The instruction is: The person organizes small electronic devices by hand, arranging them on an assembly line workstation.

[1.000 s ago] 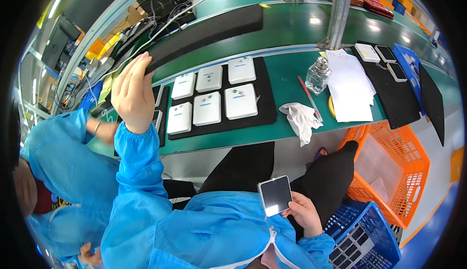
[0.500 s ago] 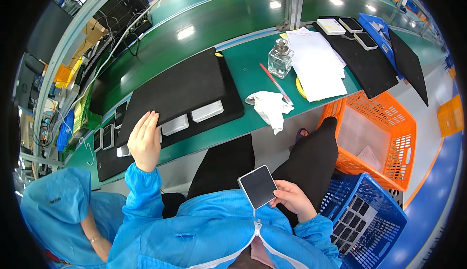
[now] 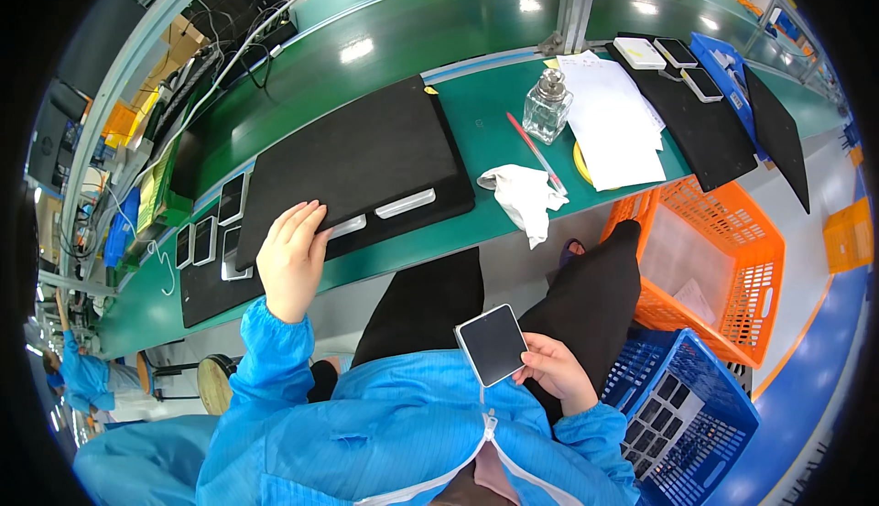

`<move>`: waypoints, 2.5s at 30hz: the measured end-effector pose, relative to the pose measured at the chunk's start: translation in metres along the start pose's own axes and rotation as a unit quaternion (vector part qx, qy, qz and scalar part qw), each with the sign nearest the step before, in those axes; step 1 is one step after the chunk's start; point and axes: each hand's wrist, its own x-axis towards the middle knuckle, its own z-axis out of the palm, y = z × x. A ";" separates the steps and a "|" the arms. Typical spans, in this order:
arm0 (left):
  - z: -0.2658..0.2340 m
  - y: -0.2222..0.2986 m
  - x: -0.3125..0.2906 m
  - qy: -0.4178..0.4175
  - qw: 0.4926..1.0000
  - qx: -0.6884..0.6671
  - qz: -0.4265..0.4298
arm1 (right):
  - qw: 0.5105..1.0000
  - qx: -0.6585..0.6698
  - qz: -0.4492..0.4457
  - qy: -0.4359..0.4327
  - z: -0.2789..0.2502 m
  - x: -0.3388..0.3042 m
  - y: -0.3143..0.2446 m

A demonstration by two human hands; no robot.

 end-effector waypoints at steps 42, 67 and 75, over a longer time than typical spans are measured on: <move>0.038 0.152 -0.039 -0.662 0.529 -0.513 -0.134 | 0.925 -0.315 -0.194 0.084 0.041 -0.055 0.023; 0.041 0.199 -0.009 -0.643 0.400 -0.646 -0.098 | 0.929 0.027 -0.294 0.224 0.028 -0.117 0.005; 0.016 0.214 -0.022 -0.343 0.753 -0.416 0.376 | 0.896 0.098 -0.389 0.190 0.067 -0.066 0.002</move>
